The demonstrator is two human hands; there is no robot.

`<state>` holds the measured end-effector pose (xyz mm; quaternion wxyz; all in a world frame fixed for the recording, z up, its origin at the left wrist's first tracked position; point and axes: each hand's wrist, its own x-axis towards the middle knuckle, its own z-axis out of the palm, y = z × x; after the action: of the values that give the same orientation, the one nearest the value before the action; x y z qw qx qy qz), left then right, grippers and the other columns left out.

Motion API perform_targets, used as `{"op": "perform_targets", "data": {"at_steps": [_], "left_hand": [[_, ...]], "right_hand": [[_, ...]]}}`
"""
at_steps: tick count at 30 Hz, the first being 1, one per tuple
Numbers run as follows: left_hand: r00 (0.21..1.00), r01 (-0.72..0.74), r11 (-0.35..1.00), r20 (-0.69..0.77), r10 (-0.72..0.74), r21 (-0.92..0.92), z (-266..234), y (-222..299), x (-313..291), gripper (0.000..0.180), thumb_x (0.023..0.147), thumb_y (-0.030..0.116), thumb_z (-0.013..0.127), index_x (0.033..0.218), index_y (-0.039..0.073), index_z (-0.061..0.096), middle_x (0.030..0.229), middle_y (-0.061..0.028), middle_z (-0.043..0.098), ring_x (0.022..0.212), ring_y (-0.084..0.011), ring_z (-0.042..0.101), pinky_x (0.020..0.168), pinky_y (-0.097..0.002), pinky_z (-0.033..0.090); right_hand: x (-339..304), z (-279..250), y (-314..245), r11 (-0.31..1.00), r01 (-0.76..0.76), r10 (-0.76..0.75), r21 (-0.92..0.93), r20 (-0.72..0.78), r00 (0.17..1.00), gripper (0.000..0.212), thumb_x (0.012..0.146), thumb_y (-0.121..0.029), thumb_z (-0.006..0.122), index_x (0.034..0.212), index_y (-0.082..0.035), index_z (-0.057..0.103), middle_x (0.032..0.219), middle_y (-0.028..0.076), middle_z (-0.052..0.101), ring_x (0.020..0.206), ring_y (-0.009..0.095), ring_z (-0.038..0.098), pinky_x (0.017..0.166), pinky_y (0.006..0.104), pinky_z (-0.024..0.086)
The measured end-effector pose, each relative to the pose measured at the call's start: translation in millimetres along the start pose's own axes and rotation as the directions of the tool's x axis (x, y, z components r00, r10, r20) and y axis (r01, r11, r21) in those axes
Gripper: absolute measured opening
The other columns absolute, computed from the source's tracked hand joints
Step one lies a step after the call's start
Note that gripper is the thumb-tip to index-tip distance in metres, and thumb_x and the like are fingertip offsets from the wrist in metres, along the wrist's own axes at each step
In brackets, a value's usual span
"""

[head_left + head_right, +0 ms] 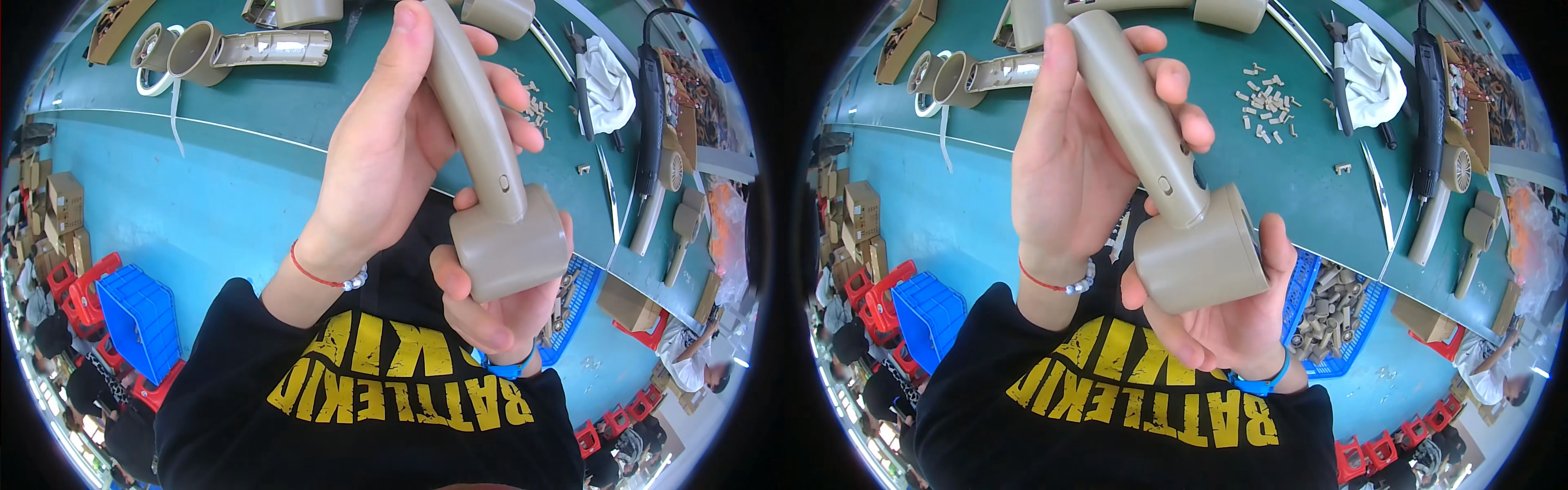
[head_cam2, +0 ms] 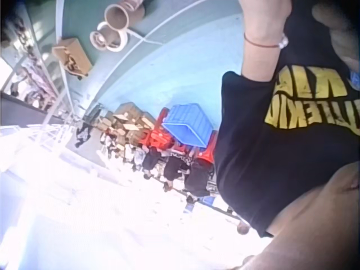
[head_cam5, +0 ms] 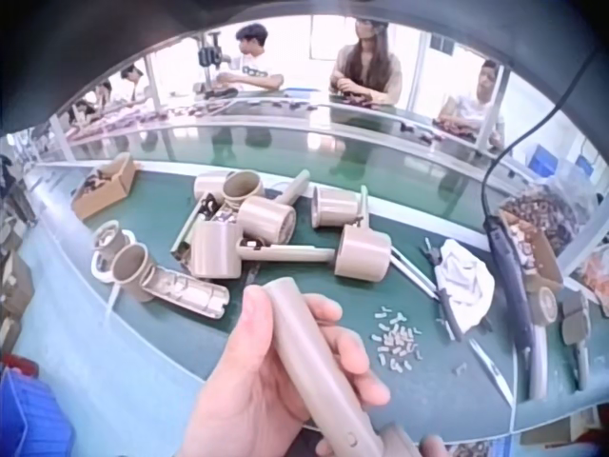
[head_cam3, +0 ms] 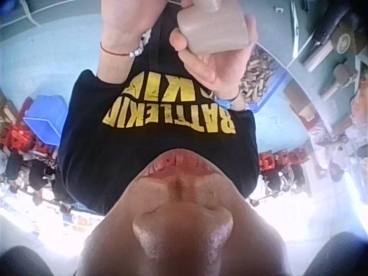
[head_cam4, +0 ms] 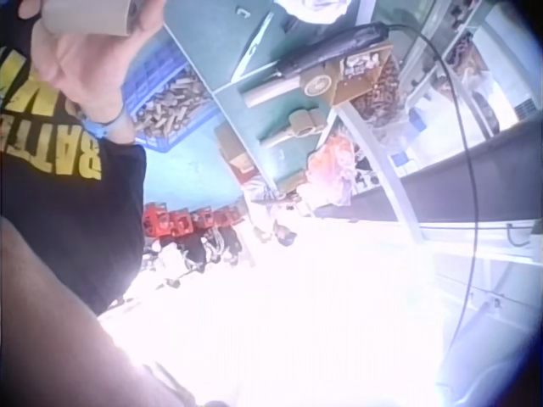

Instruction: Assembling hand-held electric fans by placing electronic components into plastic housings and securing them with an electric screwdriver.

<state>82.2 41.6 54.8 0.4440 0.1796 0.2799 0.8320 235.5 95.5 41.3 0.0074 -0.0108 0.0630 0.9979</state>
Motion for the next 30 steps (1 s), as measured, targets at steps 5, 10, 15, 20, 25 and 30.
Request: {"op": "perform_targets", "data": {"at_steps": [5,10,15,20,25,30], "left_hand": [[1.000,0.007,1.000,0.015,-0.006,-0.024,-0.6,-0.4,-0.6,0.060,0.100,0.056,0.026,0.120,0.005,0.049,0.096,-0.0080,0.061,0.082,-0.0252,0.066,0.069,-0.0366,0.055],[1.000,0.006,0.999,0.027,-0.005,-0.036,0.1,-0.2,-2.6,0.060,0.100,0.056,0.026,0.120,0.005,0.049,0.096,-0.0081,0.061,0.082,-0.0255,0.066,0.070,-0.0371,0.055],[0.998,0.051,0.992,0.042,-0.047,-0.115,0.4,-3.5,2.8,0.061,0.099,0.057,0.028,0.120,0.004,0.048,0.097,-0.0096,0.060,0.084,-0.0264,0.064,0.075,-0.0398,0.053],[0.992,0.110,0.972,-0.039,-0.120,-0.206,7.1,2.5,-1.3,0.061,0.098,0.058,0.029,0.118,0.003,0.048,0.088,-0.0075,0.055,0.071,-0.0207,0.057,0.066,-0.0344,0.049],[0.937,0.072,0.980,0.350,-0.003,-0.184,6.3,22.7,10.0,0.053,0.096,0.056,0.041,0.106,0.004,0.048,0.079,-0.0037,0.053,0.063,-0.0077,0.049,0.054,-0.0213,0.039],[0.927,-0.254,0.799,0.372,0.041,0.545,6.5,33.1,22.1,0.045,0.094,0.048,0.048,0.106,0.004,0.048,0.081,-0.0038,0.054,0.063,-0.0073,0.049,0.056,-0.0207,0.040]], "right_hand": [[-0.8,-1.4,2.6,0.999,0.018,-0.018,-0.030,-0.014,1.000,0.076,0.094,-0.063,0.033,0.142,-0.005,0.022,0.107,0.033,0.052,0.041,0.022,0.054,0.037,0.0250,0.047],[-1.9,-2.3,4.1,0.999,0.026,-0.028,-0.047,-0.032,0.999,0.076,0.094,-0.062,0.034,0.142,-0.004,0.023,0.105,0.034,0.053,0.041,0.022,0.054,0.038,0.0250,0.048],[0.1,-6.4,2.1,0.996,0.052,-0.058,-0.071,-0.090,0.994,0.078,0.092,-0.065,0.036,0.141,-0.005,0.025,0.101,0.032,0.055,0.042,0.024,0.055,0.035,0.0252,0.045],[-4.9,-9.6,4.7,0.799,0.030,-0.193,-0.601,-0.209,0.959,0.088,0.085,-0.071,0.044,0.139,-0.003,0.030,0.102,0.026,0.059,0.058,0.025,0.062,0.044,0.0281,0.048],[-6.5,-8.7,-7.0,-0.033,0.101,-0.446,-0.994,0.105,0.889,0.061,0.089,-0.028,0.063,0.136,0.001,0.037,0.107,0.017,0.062,0.080,0.019,0.066,0.067,0.0261,0.053],[-9.2,25.5,-68.0,-0.803,-0.209,-0.533,-0.557,0.517,0.670,0.026,0.081,-0.002,0.067,0.106,-0.002,0.066,0.104,0.012,0.066,0.083,0.020,0.064,0.076,0.0309,0.050]]}}
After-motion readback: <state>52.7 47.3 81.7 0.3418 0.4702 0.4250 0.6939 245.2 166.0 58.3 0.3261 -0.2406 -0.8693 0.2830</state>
